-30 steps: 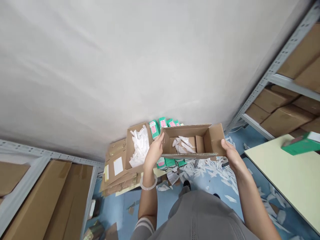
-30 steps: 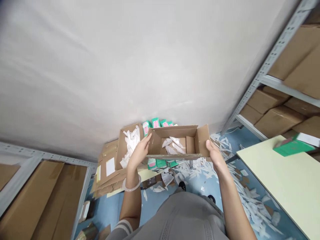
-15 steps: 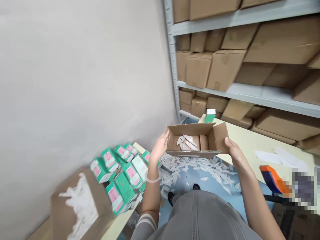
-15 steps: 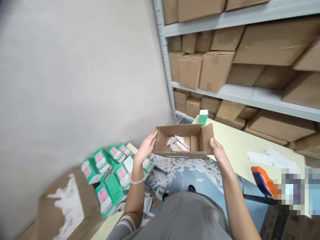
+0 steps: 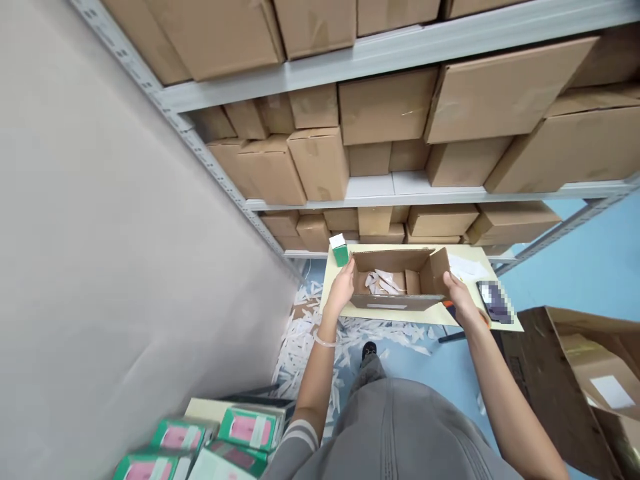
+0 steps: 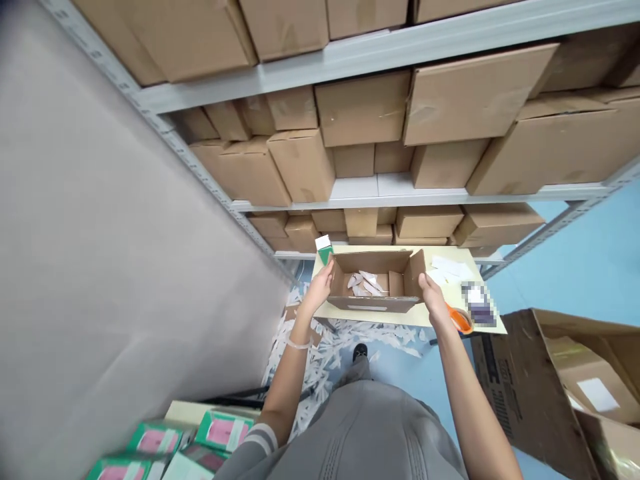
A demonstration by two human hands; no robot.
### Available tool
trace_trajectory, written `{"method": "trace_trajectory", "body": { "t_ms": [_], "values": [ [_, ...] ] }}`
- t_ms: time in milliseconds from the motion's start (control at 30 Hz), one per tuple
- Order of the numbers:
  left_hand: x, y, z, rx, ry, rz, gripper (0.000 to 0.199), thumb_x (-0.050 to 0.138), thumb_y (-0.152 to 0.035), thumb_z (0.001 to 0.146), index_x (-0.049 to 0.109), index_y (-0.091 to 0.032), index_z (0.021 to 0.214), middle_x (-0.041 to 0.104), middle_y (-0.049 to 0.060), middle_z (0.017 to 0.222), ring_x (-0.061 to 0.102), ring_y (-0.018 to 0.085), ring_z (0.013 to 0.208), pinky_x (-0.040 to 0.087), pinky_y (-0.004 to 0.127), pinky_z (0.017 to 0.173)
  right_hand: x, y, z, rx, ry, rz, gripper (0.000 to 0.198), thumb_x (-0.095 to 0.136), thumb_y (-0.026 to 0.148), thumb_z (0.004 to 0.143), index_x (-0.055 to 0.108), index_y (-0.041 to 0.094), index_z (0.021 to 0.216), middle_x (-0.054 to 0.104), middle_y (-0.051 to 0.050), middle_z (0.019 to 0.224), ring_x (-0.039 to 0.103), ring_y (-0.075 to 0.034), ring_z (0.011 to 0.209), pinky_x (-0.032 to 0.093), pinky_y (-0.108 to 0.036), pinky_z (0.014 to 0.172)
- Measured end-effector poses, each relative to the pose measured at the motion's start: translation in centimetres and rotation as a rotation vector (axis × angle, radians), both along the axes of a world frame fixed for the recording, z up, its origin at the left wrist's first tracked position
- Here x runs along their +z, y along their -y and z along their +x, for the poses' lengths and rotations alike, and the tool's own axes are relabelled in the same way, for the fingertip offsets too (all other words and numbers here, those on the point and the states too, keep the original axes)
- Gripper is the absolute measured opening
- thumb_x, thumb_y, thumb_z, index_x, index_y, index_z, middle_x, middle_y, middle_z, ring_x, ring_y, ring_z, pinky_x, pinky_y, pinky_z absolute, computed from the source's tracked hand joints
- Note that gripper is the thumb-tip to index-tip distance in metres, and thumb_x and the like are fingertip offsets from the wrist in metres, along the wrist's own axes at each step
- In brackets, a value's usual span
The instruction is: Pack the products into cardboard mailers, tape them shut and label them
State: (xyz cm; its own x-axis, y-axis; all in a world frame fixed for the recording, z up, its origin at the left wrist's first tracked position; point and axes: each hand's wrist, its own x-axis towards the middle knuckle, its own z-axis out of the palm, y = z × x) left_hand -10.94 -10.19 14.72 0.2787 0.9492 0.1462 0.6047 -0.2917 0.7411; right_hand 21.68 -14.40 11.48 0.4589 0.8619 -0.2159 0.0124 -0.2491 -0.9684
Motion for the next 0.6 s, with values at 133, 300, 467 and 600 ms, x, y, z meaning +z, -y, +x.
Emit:
{"method": "trace_trajectory", "body": {
  "t_ms": [133, 300, 467, 600],
  "values": [
    [-1.3, -4.9, 2.4, -0.052, -0.061, -0.078, 0.073, 0.033, 0.002, 0.084, 0.027, -0.011, 0.155, 0.034, 0.013, 0.159, 0.033, 0.021, 0.147, 0.030, 0.036, 0.121, -2.1, -3.3, 1.5, -0.032, 0.112, -0.029, 0.053, 0.053, 0.053, 0.089, 0.066, 0.017, 0.125, 0.064, -0.011, 0.134, 0.050, -0.027, 0.134, 0.038, -0.044, 0.113],
    [-1.7, -8.8, 4.4, -0.066, -0.193, -0.165, 0.086, 0.036, 0.009, 0.075, 0.022, -0.013, 0.157, 0.031, 0.014, 0.160, 0.036, 0.023, 0.145, 0.037, 0.034, 0.115, -4.4, -7.1, 2.0, -0.046, 0.246, -0.092, 0.056, 0.046, 0.052, 0.090, 0.064, 0.016, 0.130, 0.064, -0.012, 0.134, 0.049, -0.028, 0.135, 0.036, -0.046, 0.114],
    [-1.8, -9.9, 5.1, -0.003, -0.259, -0.200, 0.089, 0.035, 0.010, 0.074, 0.017, -0.013, 0.158, 0.030, 0.016, 0.160, 0.044, 0.024, 0.140, 0.042, 0.032, 0.111, -5.5, -9.5, 1.6, -0.054, 0.278, -0.156, 0.058, 0.044, 0.048, 0.091, 0.062, 0.011, 0.132, 0.059, -0.015, 0.139, 0.048, -0.029, 0.135, 0.035, -0.044, 0.114],
    [-2.6, -9.7, 5.3, 0.045, -0.288, -0.272, 0.090, 0.036, 0.011, 0.074, 0.015, -0.015, 0.158, 0.030, 0.016, 0.160, 0.051, 0.027, 0.134, 0.048, 0.034, 0.104, -5.6, -10.1, 1.4, -0.003, 0.319, -0.182, 0.057, 0.040, 0.046, 0.092, 0.060, 0.012, 0.134, 0.060, -0.015, 0.139, 0.048, -0.029, 0.135, 0.034, -0.045, 0.114]
  ]
}}
